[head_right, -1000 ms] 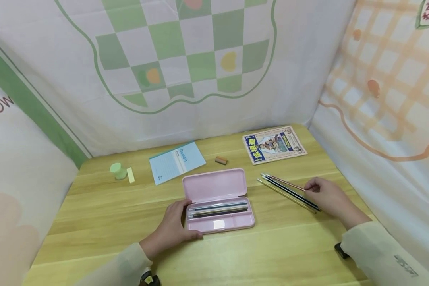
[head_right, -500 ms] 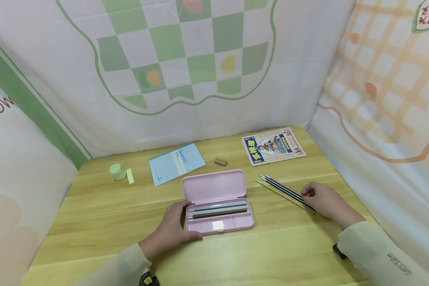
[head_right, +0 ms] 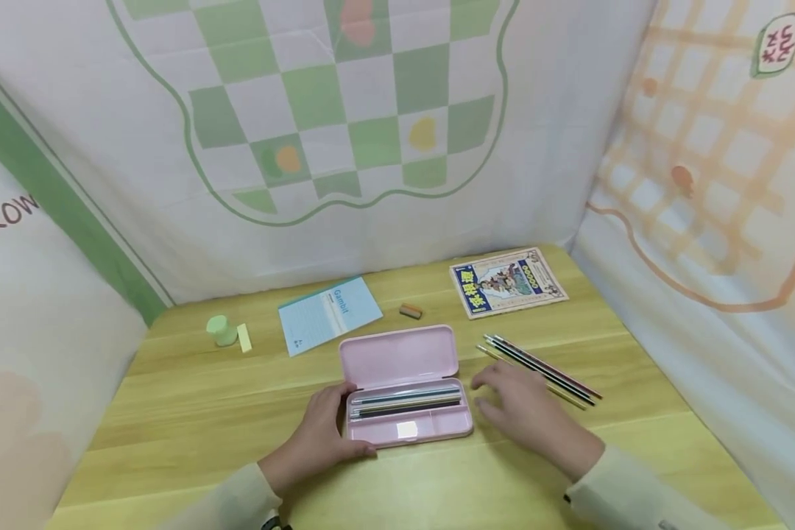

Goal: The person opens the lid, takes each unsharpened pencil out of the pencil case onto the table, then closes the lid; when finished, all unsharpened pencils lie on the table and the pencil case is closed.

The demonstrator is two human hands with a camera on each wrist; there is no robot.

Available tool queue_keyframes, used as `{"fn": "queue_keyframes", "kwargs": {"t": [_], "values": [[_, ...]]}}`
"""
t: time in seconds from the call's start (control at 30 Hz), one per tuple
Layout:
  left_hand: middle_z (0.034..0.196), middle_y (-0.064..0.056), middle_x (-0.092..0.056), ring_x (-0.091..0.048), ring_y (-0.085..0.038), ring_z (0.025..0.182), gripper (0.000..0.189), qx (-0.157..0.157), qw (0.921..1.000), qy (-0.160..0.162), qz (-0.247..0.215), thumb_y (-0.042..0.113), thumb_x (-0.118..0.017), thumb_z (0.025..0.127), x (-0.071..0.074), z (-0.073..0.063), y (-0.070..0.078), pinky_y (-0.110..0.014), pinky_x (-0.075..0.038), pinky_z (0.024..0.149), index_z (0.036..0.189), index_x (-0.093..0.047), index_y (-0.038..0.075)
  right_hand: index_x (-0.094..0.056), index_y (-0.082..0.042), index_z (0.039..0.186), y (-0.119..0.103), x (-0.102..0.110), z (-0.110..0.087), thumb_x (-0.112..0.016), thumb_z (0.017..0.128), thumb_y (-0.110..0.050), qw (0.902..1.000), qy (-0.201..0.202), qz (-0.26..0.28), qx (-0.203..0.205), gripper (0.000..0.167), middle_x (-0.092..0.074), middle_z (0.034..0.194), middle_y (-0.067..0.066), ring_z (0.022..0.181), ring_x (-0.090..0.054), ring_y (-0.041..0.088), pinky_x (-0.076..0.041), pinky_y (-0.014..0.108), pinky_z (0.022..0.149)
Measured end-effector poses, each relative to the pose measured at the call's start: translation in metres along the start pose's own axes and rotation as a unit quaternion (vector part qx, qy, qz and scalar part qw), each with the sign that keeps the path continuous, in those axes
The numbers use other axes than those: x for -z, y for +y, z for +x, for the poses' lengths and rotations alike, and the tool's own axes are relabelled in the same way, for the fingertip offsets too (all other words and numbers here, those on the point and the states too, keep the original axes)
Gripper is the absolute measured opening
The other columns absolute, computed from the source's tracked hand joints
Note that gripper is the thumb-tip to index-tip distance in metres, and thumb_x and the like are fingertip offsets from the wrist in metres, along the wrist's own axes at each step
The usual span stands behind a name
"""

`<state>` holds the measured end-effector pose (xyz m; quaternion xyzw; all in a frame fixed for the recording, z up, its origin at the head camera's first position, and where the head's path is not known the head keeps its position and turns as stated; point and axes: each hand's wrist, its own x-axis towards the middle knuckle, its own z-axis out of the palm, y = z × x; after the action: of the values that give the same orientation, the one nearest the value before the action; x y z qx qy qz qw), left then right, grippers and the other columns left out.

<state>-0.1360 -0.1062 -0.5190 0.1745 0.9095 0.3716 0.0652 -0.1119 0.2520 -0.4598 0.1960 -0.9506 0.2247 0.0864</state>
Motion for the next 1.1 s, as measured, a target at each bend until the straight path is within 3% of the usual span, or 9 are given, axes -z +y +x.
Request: {"fn": "queue_keyframes", "kwargs": {"t": [0.13, 0.27, 0.5, 0.77, 1.1], "values": [[0.153, -0.013, -0.048, -0.038, -0.037, 0.143, 0.120, 0.002, 1.0000, -0.004, 0.001, 0.058, -0.096, 0.057, 0.000, -0.001, 0.001, -0.056, -0.031, 0.121, 0.152, -0.043, 0.008, -0.076, -0.021, 0.108, -0.030, -0.016, 0.008, -0.081, 0.087, -0.021, 0.9966, -0.025, -0.013, 0.077, 0.021, -0.070, 0.113, -0.002, 0.103, -0.065, 0.021, -0.048, 0.052, 0.088], [0.153, -0.014, -0.048, -0.038, -0.036, 0.142, 0.120, 0.003, 1.0000, -0.006, 0.003, 0.058, -0.096, 0.058, 0.000, -0.001, 0.001, -0.055, -0.031, 0.121, 0.153, -0.042, 0.008, -0.077, -0.020, 0.111, -0.045, -0.026, 0.018, -0.077, 0.090, -0.019, 0.9938, -0.047, -0.009, 0.100, 0.021, -0.068, 0.112, -0.004, 0.103, -0.064, 0.018, -0.047, 0.049, 0.089], [0.153, -0.013, -0.048, -0.038, -0.036, 0.143, 0.120, 0.002, 1.0000, -0.007, 0.003, 0.057, -0.096, 0.058, -0.001, -0.001, 0.002, -0.055, -0.031, 0.121, 0.153, -0.043, 0.008, -0.077, -0.013, 0.108, -0.052, -0.034, 0.027, -0.074, 0.093, -0.018, 0.9901, -0.086, -0.039, 0.103, 0.016, -0.070, 0.110, 0.004, 0.097, -0.067, 0.021, -0.056, 0.048, 0.084], [0.153, -0.013, -0.049, -0.038, -0.036, 0.142, 0.119, 0.005, 1.0000, -0.004, 0.004, 0.058, -0.096, 0.058, 0.002, -0.001, 0.005, -0.054, -0.031, 0.121, 0.152, -0.044, 0.008, -0.078, -0.013, 0.099, -0.051, -0.037, 0.033, -0.076, 0.087, -0.008, 0.9888, -0.082, -0.026, 0.122, 0.014, -0.069, 0.096, -0.001, 0.088, -0.066, 0.018, -0.059, 0.041, 0.081], [0.153, -0.011, -0.048, -0.037, -0.035, 0.143, 0.119, 0.008, 1.0000, -0.004, 0.000, 0.058, -0.097, 0.058, 0.002, 0.000, 0.006, -0.055, -0.030, 0.121, 0.152, -0.044, 0.010, -0.074, -0.006, 0.105, -0.050, -0.040, 0.039, -0.074, 0.090, -0.010, 0.9899, -0.118, -0.016, 0.078, 0.015, -0.065, 0.093, 0.002, 0.086, -0.061, 0.019, -0.056, 0.042, 0.080]]}}
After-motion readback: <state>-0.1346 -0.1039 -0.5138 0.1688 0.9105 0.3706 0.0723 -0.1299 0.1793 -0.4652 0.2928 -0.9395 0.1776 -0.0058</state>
